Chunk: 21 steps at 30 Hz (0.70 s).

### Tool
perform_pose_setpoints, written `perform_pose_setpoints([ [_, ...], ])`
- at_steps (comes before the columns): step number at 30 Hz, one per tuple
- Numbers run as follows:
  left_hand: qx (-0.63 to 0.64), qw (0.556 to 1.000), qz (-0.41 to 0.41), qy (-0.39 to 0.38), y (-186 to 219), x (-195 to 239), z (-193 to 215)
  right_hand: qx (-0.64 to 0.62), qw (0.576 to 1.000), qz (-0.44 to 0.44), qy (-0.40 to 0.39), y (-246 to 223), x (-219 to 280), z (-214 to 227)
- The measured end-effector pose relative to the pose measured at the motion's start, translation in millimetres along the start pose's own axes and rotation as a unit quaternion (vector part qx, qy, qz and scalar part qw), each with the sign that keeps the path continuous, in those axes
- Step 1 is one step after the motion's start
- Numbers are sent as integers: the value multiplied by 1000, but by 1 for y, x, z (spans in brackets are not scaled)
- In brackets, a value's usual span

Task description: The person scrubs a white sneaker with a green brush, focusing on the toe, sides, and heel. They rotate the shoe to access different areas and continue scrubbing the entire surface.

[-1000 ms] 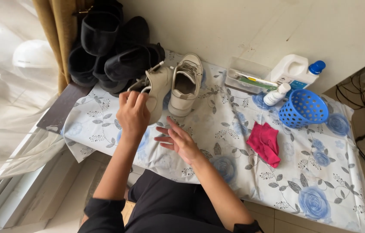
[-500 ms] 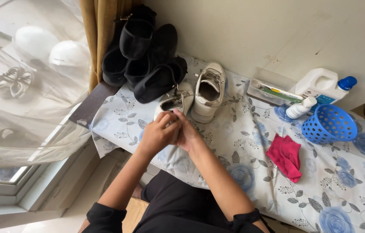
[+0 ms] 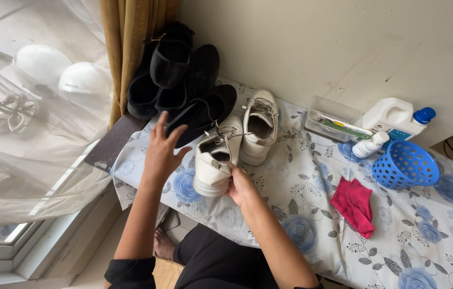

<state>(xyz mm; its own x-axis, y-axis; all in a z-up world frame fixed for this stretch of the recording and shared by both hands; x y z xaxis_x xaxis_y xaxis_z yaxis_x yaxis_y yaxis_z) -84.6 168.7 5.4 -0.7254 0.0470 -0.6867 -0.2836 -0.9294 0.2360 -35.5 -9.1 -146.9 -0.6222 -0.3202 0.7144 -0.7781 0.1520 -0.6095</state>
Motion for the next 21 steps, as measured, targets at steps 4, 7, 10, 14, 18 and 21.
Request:
perform_pose_setpoints([
  [4, -105, 994, 5, -4, -41, 20, -36, 17, 1000, 14, 1, 23, -28, 22],
  [7, -166, 981, -37, 96, -15, 1, -13, 23, 999, 35, 2, 14, -8, 12],
  [10, -254, 949, -53, 181, 19, -22, 17, 34, 998, 49, -1, 6, 11, 6],
  [14, -325, 899, -88, 280, 36, -76, 36, 39, 998, 58, -1, 8, 15, 5],
  [18, -390, 872, -132, 266, 32, -118, -7, 37, 998, 58, 13, 9, 15, 2],
  [21, -368, 878, -217, 217, 4, -119, -62, 46, 997, 61, 12, 9, 16, 1],
])
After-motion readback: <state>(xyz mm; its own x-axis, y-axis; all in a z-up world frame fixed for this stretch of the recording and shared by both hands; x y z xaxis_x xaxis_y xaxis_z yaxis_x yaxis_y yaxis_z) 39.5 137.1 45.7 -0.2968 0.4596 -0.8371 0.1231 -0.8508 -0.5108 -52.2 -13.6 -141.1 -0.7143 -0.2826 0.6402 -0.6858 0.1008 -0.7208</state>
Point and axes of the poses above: each hand's wrist, its own x-axis away from the middle knuckle, its own z-axis out of the back of the hand, y = z × x, the point moved 6 cm from there along -x, towards the middle knuckle, and after that the axes turned 11 degrees about -z, right-handed, at the moved point
